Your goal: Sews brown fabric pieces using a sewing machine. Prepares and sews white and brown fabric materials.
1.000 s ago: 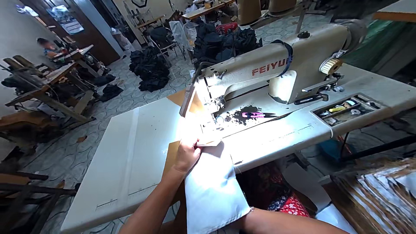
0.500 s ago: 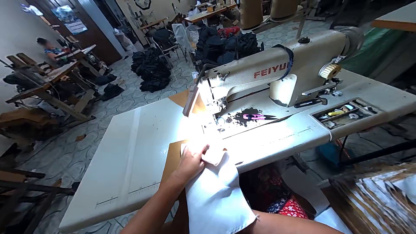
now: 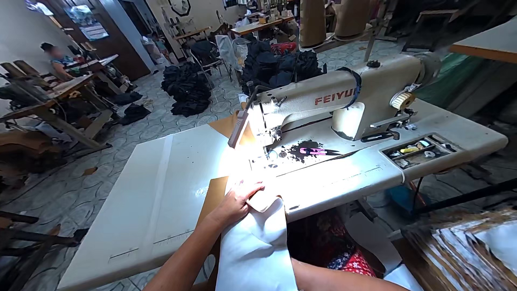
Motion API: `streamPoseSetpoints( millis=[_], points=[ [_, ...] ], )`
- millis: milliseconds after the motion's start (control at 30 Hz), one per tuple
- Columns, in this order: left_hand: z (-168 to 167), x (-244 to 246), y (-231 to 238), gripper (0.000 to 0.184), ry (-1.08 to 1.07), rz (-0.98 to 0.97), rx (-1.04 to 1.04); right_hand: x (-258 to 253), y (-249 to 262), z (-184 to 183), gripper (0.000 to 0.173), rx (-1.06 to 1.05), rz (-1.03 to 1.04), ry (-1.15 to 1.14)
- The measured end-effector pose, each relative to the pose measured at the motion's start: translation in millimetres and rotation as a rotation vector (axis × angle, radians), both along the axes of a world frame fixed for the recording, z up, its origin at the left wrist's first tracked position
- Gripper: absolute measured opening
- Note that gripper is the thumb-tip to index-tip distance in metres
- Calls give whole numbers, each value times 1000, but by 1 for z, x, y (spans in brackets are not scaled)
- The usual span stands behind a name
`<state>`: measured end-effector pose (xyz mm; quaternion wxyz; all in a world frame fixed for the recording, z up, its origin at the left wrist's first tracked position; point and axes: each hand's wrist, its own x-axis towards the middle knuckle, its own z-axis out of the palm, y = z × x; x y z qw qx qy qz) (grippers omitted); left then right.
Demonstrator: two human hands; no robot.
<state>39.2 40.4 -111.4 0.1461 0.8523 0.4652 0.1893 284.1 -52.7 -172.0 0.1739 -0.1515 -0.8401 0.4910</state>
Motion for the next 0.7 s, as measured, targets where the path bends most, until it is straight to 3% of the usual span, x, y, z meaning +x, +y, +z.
streamPoseSetpoints(
  millis=[200, 300, 367, 400, 467, 533, 600, 700],
  points=[
    [-11, 1, 7, 48, 9, -3, 79, 7, 2, -2, 27, -71, -15, 71],
    [-8, 4, 5, 47, 18, 9, 74, 11, -1, 26, 27, -102, -38, -100],
    [-4, 8, 1, 50, 41, 37, 20, 12, 3, 81, 29, -101, 101, -395],
    [-3, 10, -2, 50, 46, 52, 9, 10, 7, 102, 31, -31, 231, -433],
    [-2, 12, -8, 50, 47, 71, 4, 19, 27, 100, 34, 112, 537, -237],
    [0, 14, -15, 52, 53, 76, 0, 36, 56, 117, 29, 70, 638, -113],
    [1, 15, -19, 52, 61, 75, -2, 44, 91, 140, 26, 46, 384, -42],
    [-2, 16, -18, 50, 45, 57, 45, 10, 145, 135, 30, 182, -331, -243]
  ],
)
